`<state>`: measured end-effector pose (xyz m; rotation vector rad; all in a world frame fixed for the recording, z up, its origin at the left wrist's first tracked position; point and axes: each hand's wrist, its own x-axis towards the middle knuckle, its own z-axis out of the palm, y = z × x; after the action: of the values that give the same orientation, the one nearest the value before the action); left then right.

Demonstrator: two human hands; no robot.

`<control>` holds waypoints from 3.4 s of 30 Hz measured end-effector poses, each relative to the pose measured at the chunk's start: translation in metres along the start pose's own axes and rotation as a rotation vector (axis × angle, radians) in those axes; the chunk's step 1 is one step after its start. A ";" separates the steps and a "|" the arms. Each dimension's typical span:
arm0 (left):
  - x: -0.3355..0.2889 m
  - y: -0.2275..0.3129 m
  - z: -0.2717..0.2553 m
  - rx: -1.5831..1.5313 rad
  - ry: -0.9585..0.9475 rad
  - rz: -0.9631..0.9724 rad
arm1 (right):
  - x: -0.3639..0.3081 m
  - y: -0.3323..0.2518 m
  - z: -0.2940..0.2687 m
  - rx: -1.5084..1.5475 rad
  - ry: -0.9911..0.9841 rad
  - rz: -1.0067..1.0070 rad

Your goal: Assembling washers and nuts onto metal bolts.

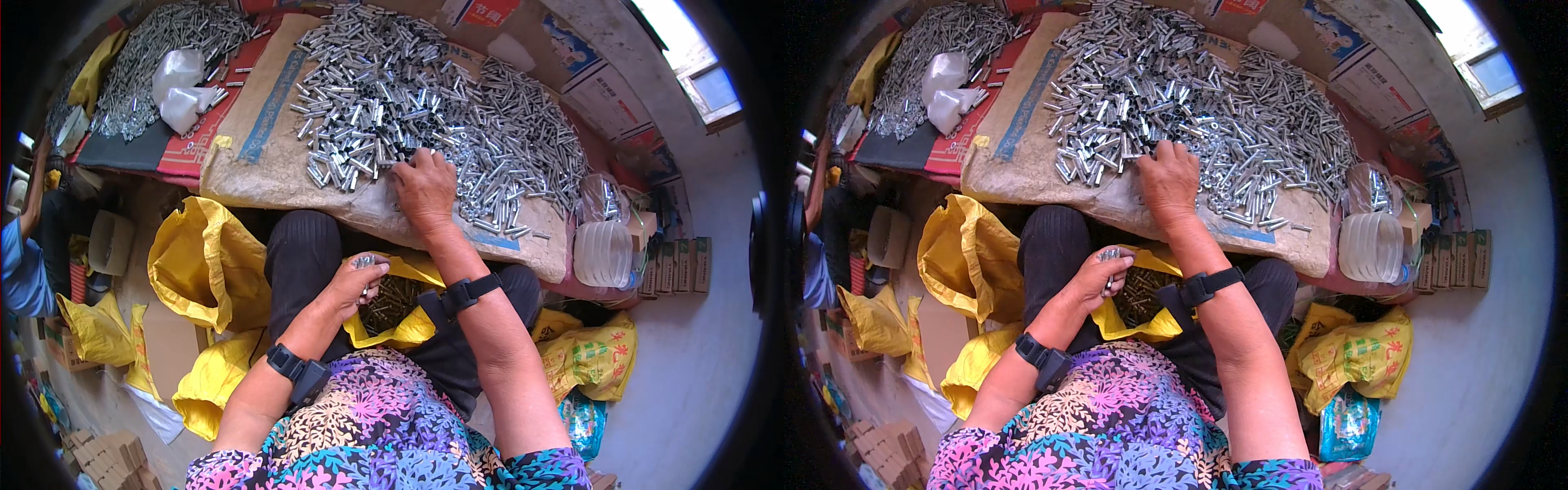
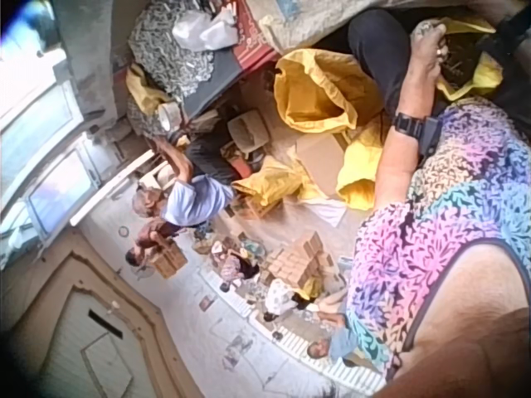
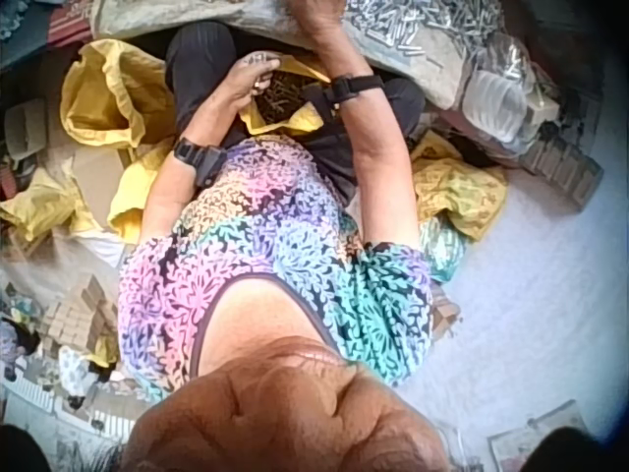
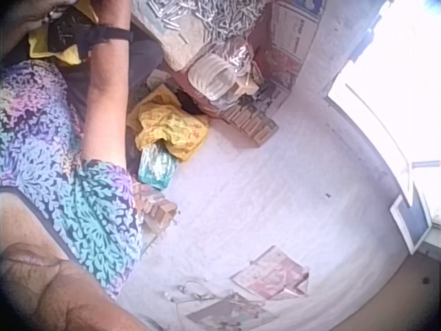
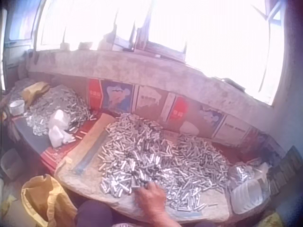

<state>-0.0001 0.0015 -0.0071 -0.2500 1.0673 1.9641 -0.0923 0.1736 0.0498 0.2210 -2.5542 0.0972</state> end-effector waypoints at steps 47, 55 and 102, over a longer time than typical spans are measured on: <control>0.001 -0.002 -0.001 0.010 -0.013 0.008 | -0.026 0.024 -0.022 0.110 0.016 -0.036; 0.002 -0.001 0.000 0.013 -0.009 -0.005 | -0.028 0.023 -0.026 0.146 0.000 -0.064; -0.012 0.006 0.010 -0.340 0.051 -0.001 | -0.066 -0.005 -0.052 0.873 0.019 0.391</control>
<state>0.0046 0.0003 0.0094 -0.4864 0.7586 2.1419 -0.0095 0.1834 0.0574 0.0347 -2.3383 1.3479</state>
